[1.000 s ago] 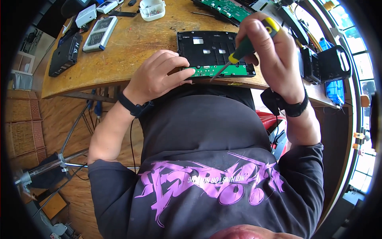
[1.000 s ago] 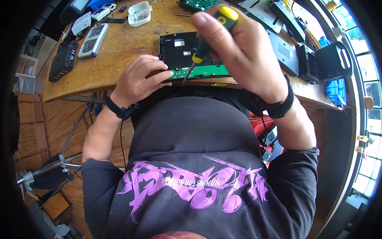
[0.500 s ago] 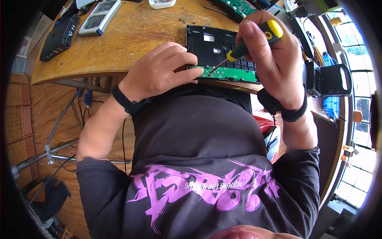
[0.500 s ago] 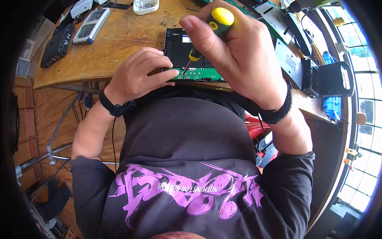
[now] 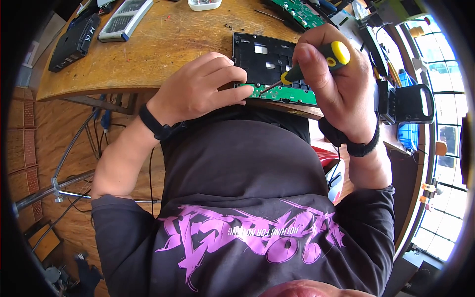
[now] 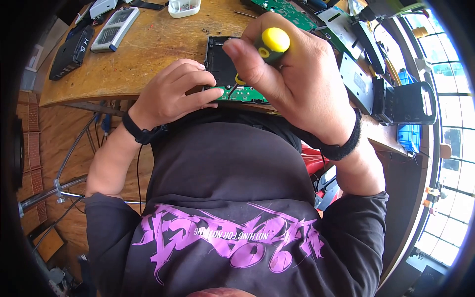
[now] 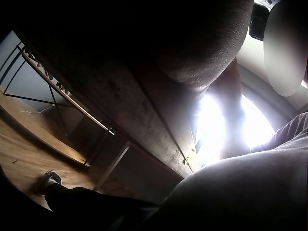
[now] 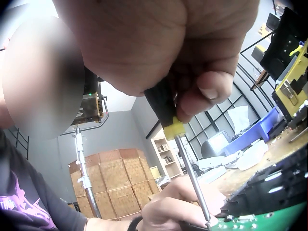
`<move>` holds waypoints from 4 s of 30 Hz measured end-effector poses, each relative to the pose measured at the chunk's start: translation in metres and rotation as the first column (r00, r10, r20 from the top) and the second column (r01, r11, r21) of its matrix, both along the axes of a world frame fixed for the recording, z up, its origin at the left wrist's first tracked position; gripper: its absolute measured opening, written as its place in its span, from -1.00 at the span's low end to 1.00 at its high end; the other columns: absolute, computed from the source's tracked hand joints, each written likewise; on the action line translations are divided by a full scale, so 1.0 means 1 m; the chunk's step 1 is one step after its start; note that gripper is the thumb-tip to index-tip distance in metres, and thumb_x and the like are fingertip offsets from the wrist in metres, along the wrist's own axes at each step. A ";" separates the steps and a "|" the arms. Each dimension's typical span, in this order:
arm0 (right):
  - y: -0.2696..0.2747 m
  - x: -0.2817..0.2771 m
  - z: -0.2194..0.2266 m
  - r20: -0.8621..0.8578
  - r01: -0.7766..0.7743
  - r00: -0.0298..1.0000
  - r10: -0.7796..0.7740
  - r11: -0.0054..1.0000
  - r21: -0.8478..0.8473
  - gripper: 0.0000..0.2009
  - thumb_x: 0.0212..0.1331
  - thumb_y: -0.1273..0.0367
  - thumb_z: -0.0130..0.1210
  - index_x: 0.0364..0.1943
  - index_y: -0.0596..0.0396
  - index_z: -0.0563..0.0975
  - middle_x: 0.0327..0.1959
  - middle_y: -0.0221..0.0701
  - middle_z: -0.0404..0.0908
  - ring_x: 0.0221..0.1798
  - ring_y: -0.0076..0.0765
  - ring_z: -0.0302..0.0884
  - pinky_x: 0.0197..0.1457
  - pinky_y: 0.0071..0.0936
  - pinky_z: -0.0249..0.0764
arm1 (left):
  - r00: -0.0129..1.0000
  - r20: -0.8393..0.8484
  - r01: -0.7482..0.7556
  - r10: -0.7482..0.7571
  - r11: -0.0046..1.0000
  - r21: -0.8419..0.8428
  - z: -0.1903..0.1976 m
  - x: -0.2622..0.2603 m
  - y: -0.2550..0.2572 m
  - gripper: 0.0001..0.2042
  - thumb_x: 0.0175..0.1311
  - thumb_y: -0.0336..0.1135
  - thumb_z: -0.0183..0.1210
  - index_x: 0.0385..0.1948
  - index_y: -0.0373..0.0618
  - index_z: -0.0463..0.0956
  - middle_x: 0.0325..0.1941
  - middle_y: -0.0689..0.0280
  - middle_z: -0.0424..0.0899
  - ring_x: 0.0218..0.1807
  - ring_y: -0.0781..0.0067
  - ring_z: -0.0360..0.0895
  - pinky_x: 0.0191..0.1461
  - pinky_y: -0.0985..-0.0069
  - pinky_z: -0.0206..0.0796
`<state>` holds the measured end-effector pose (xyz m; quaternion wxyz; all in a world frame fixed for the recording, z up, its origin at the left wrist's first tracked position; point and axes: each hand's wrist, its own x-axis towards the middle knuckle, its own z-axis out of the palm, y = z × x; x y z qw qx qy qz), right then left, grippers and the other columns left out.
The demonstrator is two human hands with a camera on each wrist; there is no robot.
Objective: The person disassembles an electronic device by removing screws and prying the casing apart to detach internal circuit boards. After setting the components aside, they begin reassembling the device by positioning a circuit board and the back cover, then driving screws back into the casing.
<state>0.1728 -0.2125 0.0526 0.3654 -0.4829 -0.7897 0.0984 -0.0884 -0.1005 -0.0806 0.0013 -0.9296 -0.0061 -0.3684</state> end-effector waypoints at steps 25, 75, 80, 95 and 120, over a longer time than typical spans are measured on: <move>0.007 0.019 0.024 0.158 -0.167 0.974 0.163 0.986 0.011 -0.79 0.59 0.49 0.16 0.17 0.26 0.62 -0.16 -0.29 0.76 -0.11 -0.45 0.67 0.06 -0.46 0.60 | 1.000 0.023 0.002 -0.002 1.000 -0.015 0.000 0.001 -0.001 -0.62 0.23 -0.24 0.62 0.07 0.08 0.78 0.06 0.36 0.71 0.09 0.17 0.72 0.30 0.11 0.71; 0.017 0.001 0.078 0.460 -0.187 0.862 0.213 0.977 -0.103 -0.73 0.60 0.23 0.36 0.06 0.15 0.63 -0.29 -0.09 0.75 -0.30 0.13 0.79 -0.20 -0.07 0.60 | 0.999 0.042 0.030 -0.026 0.995 -0.099 -0.003 -0.001 -0.001 -0.65 0.32 -0.23 0.57 0.10 0.08 0.73 0.11 0.35 0.67 0.21 0.12 0.68 0.31 0.12 0.61; 0.018 -0.002 0.090 0.550 0.010 0.826 0.121 0.973 -0.230 -0.72 0.60 0.25 0.32 0.10 0.18 0.62 -0.29 -0.06 0.76 -0.28 0.16 0.80 -0.17 -0.04 0.62 | 0.999 0.020 0.043 -0.040 0.989 -0.144 0.002 -0.004 -0.002 -0.65 0.33 -0.25 0.58 0.11 0.06 0.73 0.14 0.36 0.66 0.22 0.13 0.66 0.33 0.13 0.59; 0.039 0.005 0.073 0.415 -0.300 0.868 0.273 0.954 0.000 -0.73 0.62 0.24 0.28 0.14 0.15 0.65 -0.28 -0.12 0.78 -0.28 0.15 0.79 -0.14 -0.07 0.64 | 1.000 0.018 0.016 -0.013 0.985 -0.174 0.005 -0.005 -0.004 -0.62 0.29 -0.30 0.60 0.11 0.08 0.71 0.14 0.36 0.66 0.23 0.15 0.66 0.31 0.14 0.58; 0.046 0.002 0.077 0.462 -0.232 0.851 0.251 0.968 -0.098 -0.68 0.64 0.23 0.30 0.23 0.16 0.63 -0.08 -0.15 0.83 -0.30 0.04 0.79 -0.18 -0.16 0.65 | 0.999 0.042 0.021 -0.013 0.977 -0.214 0.010 -0.001 -0.005 -0.57 0.22 -0.40 0.62 0.15 0.05 0.77 0.13 0.30 0.67 0.16 0.09 0.67 0.20 0.14 0.60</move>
